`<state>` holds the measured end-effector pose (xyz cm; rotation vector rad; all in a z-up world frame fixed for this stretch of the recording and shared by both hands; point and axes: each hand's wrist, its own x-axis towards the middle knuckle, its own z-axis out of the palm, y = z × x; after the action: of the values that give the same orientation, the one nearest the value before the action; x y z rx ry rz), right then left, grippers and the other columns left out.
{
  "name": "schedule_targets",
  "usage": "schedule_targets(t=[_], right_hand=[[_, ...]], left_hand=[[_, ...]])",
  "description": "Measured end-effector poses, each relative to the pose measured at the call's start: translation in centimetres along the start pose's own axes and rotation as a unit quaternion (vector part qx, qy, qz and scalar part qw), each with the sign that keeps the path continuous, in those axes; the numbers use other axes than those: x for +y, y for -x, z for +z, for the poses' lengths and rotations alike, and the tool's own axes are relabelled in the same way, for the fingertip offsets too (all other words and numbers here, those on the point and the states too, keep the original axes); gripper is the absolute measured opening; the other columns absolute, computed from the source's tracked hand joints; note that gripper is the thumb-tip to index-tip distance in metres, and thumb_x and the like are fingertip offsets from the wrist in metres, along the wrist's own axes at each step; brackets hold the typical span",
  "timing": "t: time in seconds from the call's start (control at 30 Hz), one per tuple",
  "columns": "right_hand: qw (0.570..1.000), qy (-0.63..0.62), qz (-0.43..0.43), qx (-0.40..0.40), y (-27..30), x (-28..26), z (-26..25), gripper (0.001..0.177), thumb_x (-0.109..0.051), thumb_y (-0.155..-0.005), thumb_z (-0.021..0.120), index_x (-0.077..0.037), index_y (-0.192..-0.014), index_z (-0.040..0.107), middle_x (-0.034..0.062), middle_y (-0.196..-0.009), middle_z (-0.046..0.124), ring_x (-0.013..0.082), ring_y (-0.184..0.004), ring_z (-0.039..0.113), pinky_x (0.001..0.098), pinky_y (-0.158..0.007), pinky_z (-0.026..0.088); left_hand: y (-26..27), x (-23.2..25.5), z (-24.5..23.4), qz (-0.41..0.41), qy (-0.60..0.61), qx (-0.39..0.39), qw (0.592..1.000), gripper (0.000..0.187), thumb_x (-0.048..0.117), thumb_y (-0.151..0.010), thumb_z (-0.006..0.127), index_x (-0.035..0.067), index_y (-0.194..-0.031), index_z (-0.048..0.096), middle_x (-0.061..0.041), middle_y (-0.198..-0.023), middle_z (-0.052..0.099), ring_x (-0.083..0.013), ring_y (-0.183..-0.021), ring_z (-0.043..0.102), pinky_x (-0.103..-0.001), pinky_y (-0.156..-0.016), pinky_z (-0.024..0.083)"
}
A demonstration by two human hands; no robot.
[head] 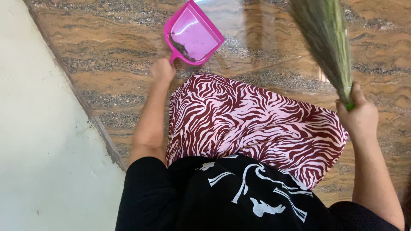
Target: The person sweeps debris on a tiled floor using a broom and a pink dustpan, then walks to a different room and empties the dustpan into a black trash bag.
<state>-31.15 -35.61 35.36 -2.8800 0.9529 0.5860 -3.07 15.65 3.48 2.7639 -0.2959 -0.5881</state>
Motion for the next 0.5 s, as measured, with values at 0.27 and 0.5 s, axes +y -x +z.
schedule_targets(t=[0.27,0.5], right_hand=[[0.966,0.193,0.032,-0.170,2.6,-1.1,2.8,0.056,-0.035,-0.106,0.053,-0.022,-0.160,0.043,0.0226,-0.100,0.072,0.0349,-0.077,0.075,0.0442,-0.062,0.064],[0.996,0.050,-0.063,-0.043,9.0,1.9,2.7,0.068,-0.037,-0.093,0.071,-0.027,-0.157,0.054,0.0232,-0.112,0.072,0.0377,-0.089,0.074,0.0489,-0.082,0.062]], left_hand=[[1.3,4.0,2.4,0.056,0.060,0.055,0.995,0.025,0.011,-0.082,0.068,0.010,-0.107,0.072,-0.019,-0.096,0.074,-0.0392,-0.089,0.072,-0.049,-0.079,0.057],[1.5,5.1,3.3,0.024,0.053,0.045,0.997,0.033,0.009,-0.082,0.066,0.012,-0.115,0.073,-0.022,-0.103,0.072,-0.0401,-0.092,0.071,-0.050,-0.080,0.056]])
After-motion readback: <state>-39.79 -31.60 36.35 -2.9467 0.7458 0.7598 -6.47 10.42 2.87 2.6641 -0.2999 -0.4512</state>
